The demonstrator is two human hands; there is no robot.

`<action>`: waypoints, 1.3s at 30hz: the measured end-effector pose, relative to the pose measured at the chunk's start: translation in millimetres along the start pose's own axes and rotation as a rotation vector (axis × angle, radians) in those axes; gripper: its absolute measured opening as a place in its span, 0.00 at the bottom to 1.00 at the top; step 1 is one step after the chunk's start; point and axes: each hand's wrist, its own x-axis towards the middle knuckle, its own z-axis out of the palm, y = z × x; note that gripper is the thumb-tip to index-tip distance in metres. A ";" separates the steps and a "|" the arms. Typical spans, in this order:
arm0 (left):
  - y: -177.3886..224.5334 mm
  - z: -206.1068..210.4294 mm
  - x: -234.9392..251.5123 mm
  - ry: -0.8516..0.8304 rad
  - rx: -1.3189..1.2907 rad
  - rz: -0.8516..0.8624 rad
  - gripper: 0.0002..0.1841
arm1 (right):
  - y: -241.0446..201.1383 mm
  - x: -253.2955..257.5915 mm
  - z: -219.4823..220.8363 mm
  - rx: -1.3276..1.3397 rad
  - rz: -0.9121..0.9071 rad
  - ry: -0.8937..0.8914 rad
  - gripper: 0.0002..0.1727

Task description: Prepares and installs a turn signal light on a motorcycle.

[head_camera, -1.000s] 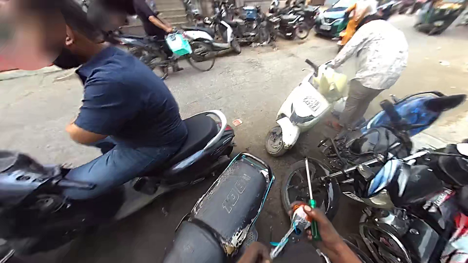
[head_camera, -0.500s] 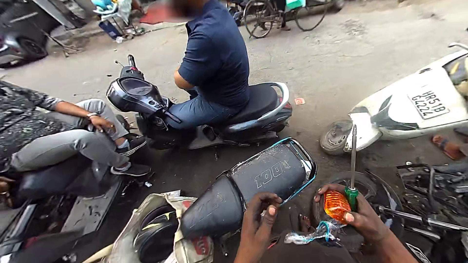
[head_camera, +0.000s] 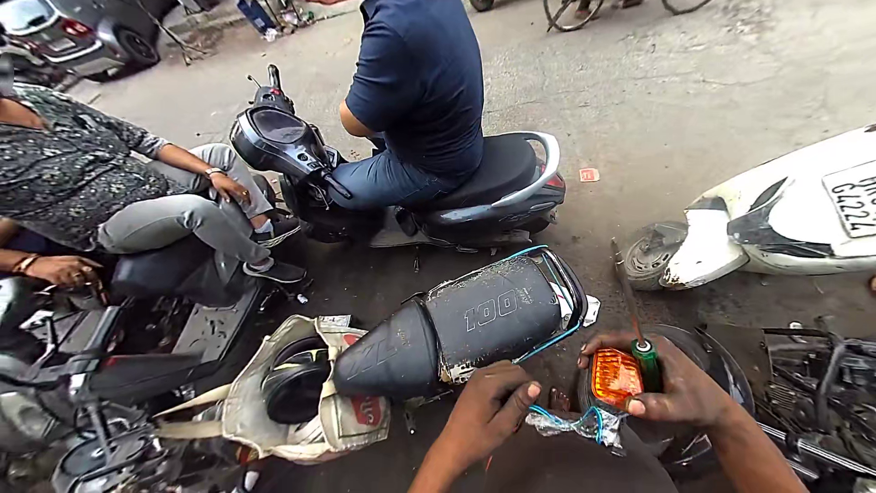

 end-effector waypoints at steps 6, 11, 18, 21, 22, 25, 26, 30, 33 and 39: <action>8.5 19.8 -0.7 -0.146 0.008 -0.109 0.24 | 0.3 -8.1 -8.4 -0.072 0.002 0.000 0.37; 13.0 45.2 -8.8 -0.145 -0.024 -0.137 0.17 | 4.8 -21.7 -11.5 -0.049 0.022 0.069 0.37; 23.8 73.3 -14.7 0.031 0.034 -0.060 0.11 | 11.6 -38.6 -8.2 0.014 0.023 0.134 0.37; 29.6 80.5 -17.3 0.057 -0.016 -0.134 0.13 | 13.8 -47.5 -4.2 0.042 0.047 0.138 0.38; 30.8 82.7 -18.4 0.067 -0.070 -0.173 0.14 | 14.2 -50.2 -3.4 0.048 0.051 0.139 0.37; 33.7 90.8 -21.8 0.157 -0.174 -0.212 0.13 | 15.9 -56.7 -1.3 0.037 0.053 0.159 0.36; 34.5 93.1 -23.4 0.213 -0.142 -0.200 0.12 | 17.1 -58.4 -0.4 0.025 0.053 0.172 0.36; 29.7 98.4 -25.8 0.425 0.382 -0.003 0.08 | 20.2 -66.5 2.6 -0.043 0.078 0.263 0.37; 29.7 102.0 -29.2 0.431 0.639 0.045 0.06 | 21.6 -71.1 4.4 -0.091 0.116 0.376 0.37; 5.4 32.8 -87.1 0.495 0.869 -0.360 0.11 | 4.8 -105.3 -49.3 -0.151 0.162 0.660 0.38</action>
